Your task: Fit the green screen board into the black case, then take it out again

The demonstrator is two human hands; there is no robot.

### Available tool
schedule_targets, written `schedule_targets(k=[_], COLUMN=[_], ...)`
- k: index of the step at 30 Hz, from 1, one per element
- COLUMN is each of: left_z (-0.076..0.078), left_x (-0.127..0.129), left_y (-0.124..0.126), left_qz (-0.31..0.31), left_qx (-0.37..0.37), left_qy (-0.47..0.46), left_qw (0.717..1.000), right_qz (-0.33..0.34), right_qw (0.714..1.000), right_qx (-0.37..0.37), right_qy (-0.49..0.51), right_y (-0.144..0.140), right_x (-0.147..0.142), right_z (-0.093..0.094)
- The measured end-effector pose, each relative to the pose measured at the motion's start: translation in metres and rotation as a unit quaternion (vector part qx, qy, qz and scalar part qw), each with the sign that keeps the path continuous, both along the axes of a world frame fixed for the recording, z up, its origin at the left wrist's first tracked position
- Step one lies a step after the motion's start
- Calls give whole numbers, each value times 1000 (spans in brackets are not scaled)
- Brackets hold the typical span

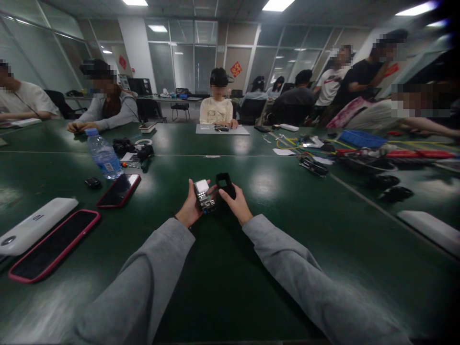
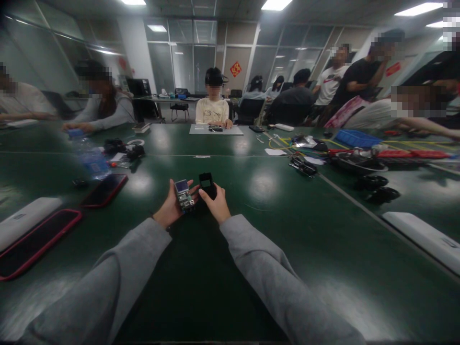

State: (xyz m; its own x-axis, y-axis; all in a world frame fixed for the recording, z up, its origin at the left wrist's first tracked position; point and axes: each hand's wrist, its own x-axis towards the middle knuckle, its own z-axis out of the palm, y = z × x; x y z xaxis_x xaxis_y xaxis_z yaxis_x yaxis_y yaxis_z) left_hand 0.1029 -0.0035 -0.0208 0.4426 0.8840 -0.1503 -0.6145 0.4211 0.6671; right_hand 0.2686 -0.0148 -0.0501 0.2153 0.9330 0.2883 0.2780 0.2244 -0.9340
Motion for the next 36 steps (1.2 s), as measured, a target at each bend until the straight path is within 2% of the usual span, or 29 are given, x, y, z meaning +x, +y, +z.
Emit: schedule_targets(k=[3, 5, 11, 18, 24, 27, 29, 31, 34, 36], left_z=[-2, -3, -2, -4, -3, 0, 3, 6, 8, 8], left_x=[0, 0, 0, -1, 0, 0, -1, -2, -3, -3], left_y=[1, 2, 3, 3, 2, 1, -1, -3, -4, -4], left_qz=[-1, 1, 5, 5, 7, 8, 6, 3, 1, 1], left_qx=[5, 3, 1, 5, 4, 2, 1, -1, -5, -7], left_qy=[0, -3, -15, -28, -21, -21, -26, -34, -39, -40], left_qw=[1000, 1000, 1000, 1000, 1000, 1000, 1000, 999, 999, 999], right_qz=[-19, -21, -39, -44, -39, -67, -119, -199, -348, -412], right_qw=[997, 995, 996, 987, 989, 991, 986, 971, 925, 892], right_qx=[8, 26, 53, 112, 105, 86, 83, 89, 84, 60], right_qy=[-75, -90, -59, -107, -91, -75, -79, -95, -131, -177], right_y=[-2, -2, -2, -8, -12, -8, 0, 9, 15, 8], right_x=[0, 0, 2, -1, -3, 5, 27, 66, 155, 222], right_z=[1, 2, 2, 10, 13, 16, 18, 20, 19, 15])
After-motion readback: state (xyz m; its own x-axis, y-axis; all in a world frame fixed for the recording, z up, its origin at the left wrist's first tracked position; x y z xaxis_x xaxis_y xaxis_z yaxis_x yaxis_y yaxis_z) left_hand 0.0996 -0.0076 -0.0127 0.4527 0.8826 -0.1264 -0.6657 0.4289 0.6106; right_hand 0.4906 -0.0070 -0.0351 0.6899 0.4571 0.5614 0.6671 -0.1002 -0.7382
